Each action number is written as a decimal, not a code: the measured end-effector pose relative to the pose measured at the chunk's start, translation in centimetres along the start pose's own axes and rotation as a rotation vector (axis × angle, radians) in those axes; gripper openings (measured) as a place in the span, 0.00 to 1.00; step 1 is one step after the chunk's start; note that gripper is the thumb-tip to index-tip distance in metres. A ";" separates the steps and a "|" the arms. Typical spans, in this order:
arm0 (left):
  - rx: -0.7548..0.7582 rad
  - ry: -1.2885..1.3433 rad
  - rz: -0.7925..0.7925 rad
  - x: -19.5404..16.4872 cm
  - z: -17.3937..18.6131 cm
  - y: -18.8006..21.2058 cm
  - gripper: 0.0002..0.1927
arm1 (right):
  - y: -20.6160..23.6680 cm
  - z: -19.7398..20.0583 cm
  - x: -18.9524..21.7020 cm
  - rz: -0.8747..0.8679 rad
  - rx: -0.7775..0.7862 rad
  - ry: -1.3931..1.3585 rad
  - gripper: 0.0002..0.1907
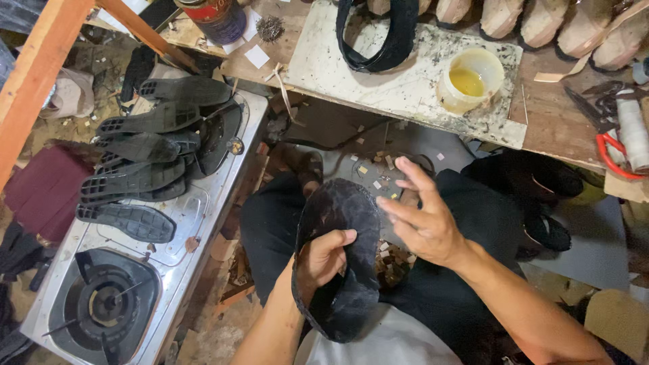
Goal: The person sits on the floor of a shoe workshop holding a black rubber shoe upper, repeatedly flexing, pressing and turning it over in their hands while occasionally reaching toward a cup on the workbench. They continue working the same component and finally set it down with other finished black shoe parts.
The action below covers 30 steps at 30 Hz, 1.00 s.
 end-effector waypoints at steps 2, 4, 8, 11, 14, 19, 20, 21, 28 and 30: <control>-0.059 -0.062 -0.033 -0.2 0.6 -0.2 0.17 | 0.0 -0.2 0.6 0.042 0.019 0.089 0.25; -0.089 -0.091 -0.104 -0.9 0.5 -0.2 0.17 | 0.1 -0.2 1.3 0.093 0.037 0.162 0.26; -0.120 -0.064 -0.209 -2.1 -0.2 0.6 0.16 | 0.2 0.3 1.7 0.077 -0.001 0.207 0.25; -0.283 -0.381 -0.160 -2.3 0.3 1.3 0.09 | 0.3 -0.2 1.8 0.077 0.032 0.255 0.25; -0.371 -0.355 -0.227 -3.0 0.1 1.3 0.11 | 0.4 -0.3 1.8 0.043 0.044 0.164 0.25; -0.108 -0.106 -0.431 -3.9 -4.3 0.5 0.14 | 0.4 -2.1 0.6 -0.320 0.136 -0.380 0.33; -0.103 -0.122 -0.443 -3.9 -4.8 0.4 0.15 | 0.3 -2.2 0.8 -0.335 0.164 -0.316 0.33; -0.098 -0.137 -0.454 -4.0 -5.2 0.3 0.16 | 0.1 -2.4 0.8 -0.351 0.191 -0.253 0.34; -0.272 -0.249 -0.213 -2.4 -1.6 0.5 0.17 | -3.1 2.0 -5.8 -0.275 0.216 0.231 0.21; -0.344 -0.245 -0.238 -2.8 0.4 0.7 0.16 | -5.0 4.8 -9.8 -0.237 0.081 0.401 0.22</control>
Point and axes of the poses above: each hand's wrist, its own y-axis away from the middle knuckle, its own z-axis out of the back of the hand, x = y × z, the point moved 9 cm from there along -y, towards the middle knuckle, and after that the axes turned 15 degrees about y, right-handed, at the moved point
